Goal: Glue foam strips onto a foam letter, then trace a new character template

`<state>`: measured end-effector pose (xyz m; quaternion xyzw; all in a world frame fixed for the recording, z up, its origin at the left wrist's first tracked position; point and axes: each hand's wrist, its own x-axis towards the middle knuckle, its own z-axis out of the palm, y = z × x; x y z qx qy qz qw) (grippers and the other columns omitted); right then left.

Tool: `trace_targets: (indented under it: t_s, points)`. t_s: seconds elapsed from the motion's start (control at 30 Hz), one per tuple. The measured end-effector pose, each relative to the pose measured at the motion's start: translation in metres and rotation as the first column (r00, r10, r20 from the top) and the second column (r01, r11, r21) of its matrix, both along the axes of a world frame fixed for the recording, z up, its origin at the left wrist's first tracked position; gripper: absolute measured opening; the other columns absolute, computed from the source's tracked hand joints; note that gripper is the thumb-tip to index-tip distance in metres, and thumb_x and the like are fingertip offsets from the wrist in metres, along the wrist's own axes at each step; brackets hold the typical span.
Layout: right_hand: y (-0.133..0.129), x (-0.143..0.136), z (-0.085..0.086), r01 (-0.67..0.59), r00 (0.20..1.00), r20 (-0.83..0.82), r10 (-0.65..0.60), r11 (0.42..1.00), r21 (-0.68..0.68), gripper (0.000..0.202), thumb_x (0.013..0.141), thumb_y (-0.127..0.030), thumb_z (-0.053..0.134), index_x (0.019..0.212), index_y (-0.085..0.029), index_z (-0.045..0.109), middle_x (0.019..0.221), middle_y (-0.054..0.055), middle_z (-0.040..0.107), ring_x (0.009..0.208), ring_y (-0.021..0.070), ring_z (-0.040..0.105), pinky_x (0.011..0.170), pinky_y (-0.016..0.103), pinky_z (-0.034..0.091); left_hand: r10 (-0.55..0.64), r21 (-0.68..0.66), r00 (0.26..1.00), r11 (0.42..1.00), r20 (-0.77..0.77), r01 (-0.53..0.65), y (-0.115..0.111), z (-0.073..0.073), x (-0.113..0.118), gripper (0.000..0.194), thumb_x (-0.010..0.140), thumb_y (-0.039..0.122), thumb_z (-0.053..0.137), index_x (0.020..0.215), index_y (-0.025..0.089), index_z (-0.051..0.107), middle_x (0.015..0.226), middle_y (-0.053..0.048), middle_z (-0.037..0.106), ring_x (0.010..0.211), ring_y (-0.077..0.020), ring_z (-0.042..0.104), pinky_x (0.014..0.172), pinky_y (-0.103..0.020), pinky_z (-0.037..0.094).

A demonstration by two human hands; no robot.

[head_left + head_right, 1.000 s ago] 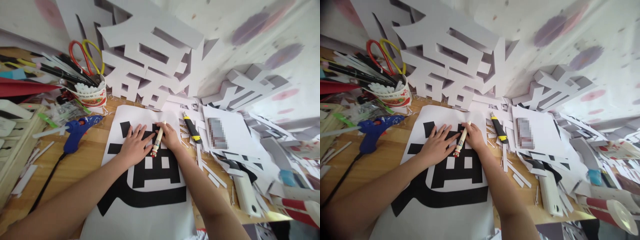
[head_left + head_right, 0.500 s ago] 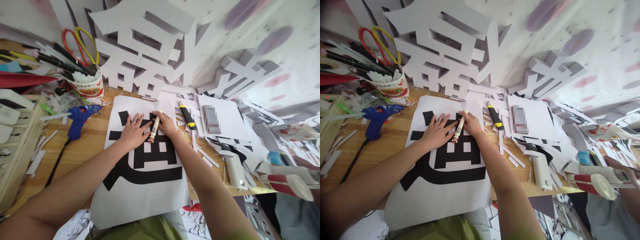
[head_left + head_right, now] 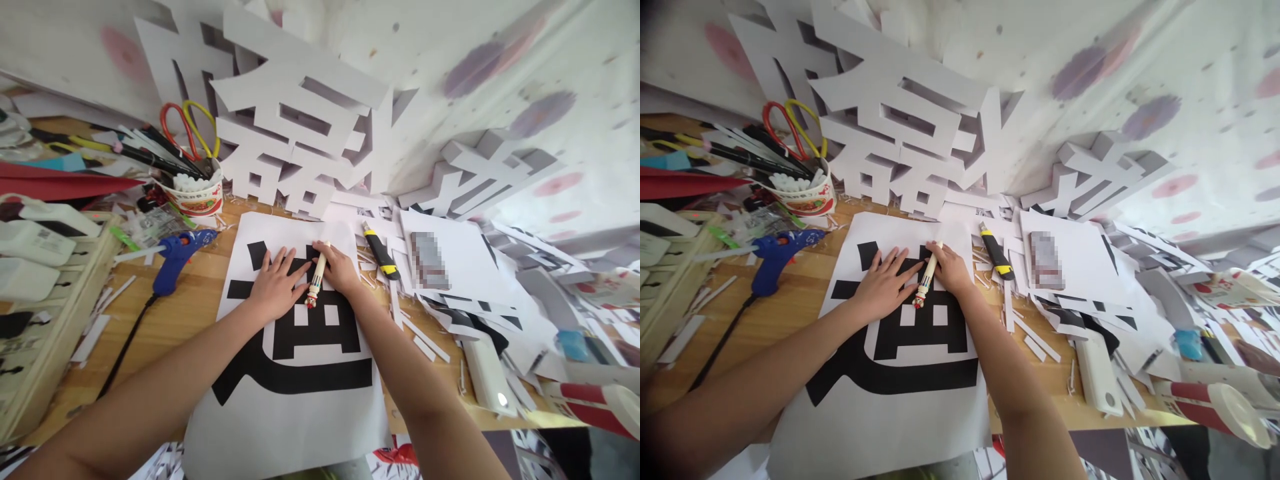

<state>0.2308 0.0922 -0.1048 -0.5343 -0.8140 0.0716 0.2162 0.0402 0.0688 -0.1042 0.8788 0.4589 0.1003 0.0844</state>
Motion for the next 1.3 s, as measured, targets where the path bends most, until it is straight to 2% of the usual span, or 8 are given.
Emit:
trace_targets:
  t_s: [0.4, 0.57, 0.7, 0.77, 0.83, 0.93, 1.07, 1.3]
  points:
    - [0.000, 0.001, -0.001, -0.020, 0.999, -0.041, 0.019, 1.000, -0.022, 0.031, 0.085, -0.026, 0.045, 0.116, -0.021, 0.048, 0.119, 0.009, 0.057, 0.115, 0.0207, 0.049, 0.093, 0.038, 0.044, 0.014, 0.067, 1.000, 0.998, 0.020, -0.016, -0.004, -0.003, 0.001, 0.049, 0.088, 0.049, 0.030, 0.132, 0.031, 0.038, 0.144, -0.006, 0.029, 0.133, -0.0285, 0.020, 0.105, -0.051, 0.011]
    - [0.001, 0.000, 0.008, 0.033, 0.984, -0.171, -0.050, 0.994, -0.101, 0.028, 0.083, -0.029, 0.049, 0.110, -0.024, 0.050, 0.112, 0.006, 0.060, 0.107, 0.0204, 0.055, 0.090, 0.038, 0.044, 0.022, 0.079, 0.999, 0.997, 0.025, -0.024, -0.004, -0.004, 0.001, 0.050, 0.088, 0.051, 0.028, 0.131, 0.030, 0.040, 0.143, -0.007, 0.031, 0.133, -0.0280, 0.020, 0.105, -0.050, 0.011]
    - [0.004, -0.015, 0.020, 0.112, 0.852, -0.484, -0.197, 0.974, -0.199, 0.024, 0.085, -0.036, 0.044, 0.106, -0.025, 0.046, 0.106, 0.005, 0.064, 0.099, 0.0169, 0.059, 0.086, 0.036, 0.046, 0.021, 0.082, 0.999, 0.996, 0.039, -0.024, -0.005, -0.004, 0.001, 0.048, 0.088, 0.049, 0.028, 0.131, 0.031, 0.039, 0.142, -0.007, 0.032, 0.133, -0.0276, 0.019, 0.105, -0.050, 0.010]
    - [0.005, -0.026, 0.023, 0.089, 0.764, -0.610, -0.209, 0.971, -0.222, 0.024, 0.086, -0.038, 0.042, 0.106, -0.025, 0.044, 0.105, 0.005, 0.065, 0.099, 0.0153, 0.059, 0.087, 0.034, 0.046, 0.023, 0.080, 0.999, 0.996, 0.042, -0.026, -0.005, -0.003, 0.001, 0.048, 0.088, 0.050, 0.028, 0.131, 0.031, 0.040, 0.142, -0.008, 0.033, 0.132, -0.0279, 0.020, 0.105, -0.051, 0.011]
    - [0.005, -0.037, 0.021, 0.033, 0.735, -0.650, -0.193, 0.968, -0.249, 0.024, 0.086, -0.039, 0.041, 0.106, -0.025, 0.043, 0.105, 0.005, 0.065, 0.099, 0.0148, 0.059, 0.087, 0.034, 0.046, 0.026, 0.082, 0.999, 0.996, 0.042, -0.030, -0.005, -0.003, 0.001, 0.048, 0.088, 0.049, 0.027, 0.130, 0.031, 0.041, 0.141, -0.009, 0.034, 0.132, -0.0282, 0.021, 0.105, -0.051, 0.011]
    - [0.002, -0.045, 0.015, 0.008, 0.808, -0.564, -0.172, 0.960, -0.280, 0.024, 0.084, -0.037, 0.044, 0.106, -0.026, 0.044, 0.110, 0.005, 0.063, 0.098, 0.0165, 0.059, 0.085, 0.034, 0.047, 0.019, 0.082, 0.999, 0.996, 0.028, -0.021, -0.004, -0.004, 0.001, 0.048, 0.088, 0.049, 0.029, 0.129, 0.028, 0.043, 0.141, -0.009, 0.035, 0.132, -0.0282, 0.020, 0.105, -0.051, 0.011]
    - [0.000, -0.045, 0.008, 0.040, 0.918, -0.378, -0.116, 0.978, -0.202, 0.022, 0.082, -0.025, 0.046, 0.104, -0.024, 0.048, 0.109, 0.005, 0.062, 0.101, 0.0188, 0.058, 0.087, 0.036, 0.045, 0.014, 0.084, 1.000, 0.996, -0.006, -0.014, -0.003, -0.004, 0.002, 0.051, 0.087, 0.047, 0.032, 0.126, 0.019, 0.047, 0.139, -0.012, 0.037, 0.132, -0.0286, 0.019, 0.106, -0.051, 0.010]
    - [0.002, -0.044, 0.008, 0.025, 0.942, -0.326, -0.083, 0.984, -0.179, 0.034, 0.071, -0.013, 0.046, 0.104, -0.021, 0.050, 0.108, 0.004, 0.061, 0.100, 0.0204, 0.057, 0.086, 0.035, 0.045, 0.004, 0.071, 1.000, 0.997, -0.022, -0.003, -0.012, 0.001, -0.024, 0.048, 0.089, 0.040, 0.031, 0.132, 0.021, 0.039, 0.142, -0.010, 0.033, 0.132, -0.0269, 0.022, 0.106, -0.050, 0.012]
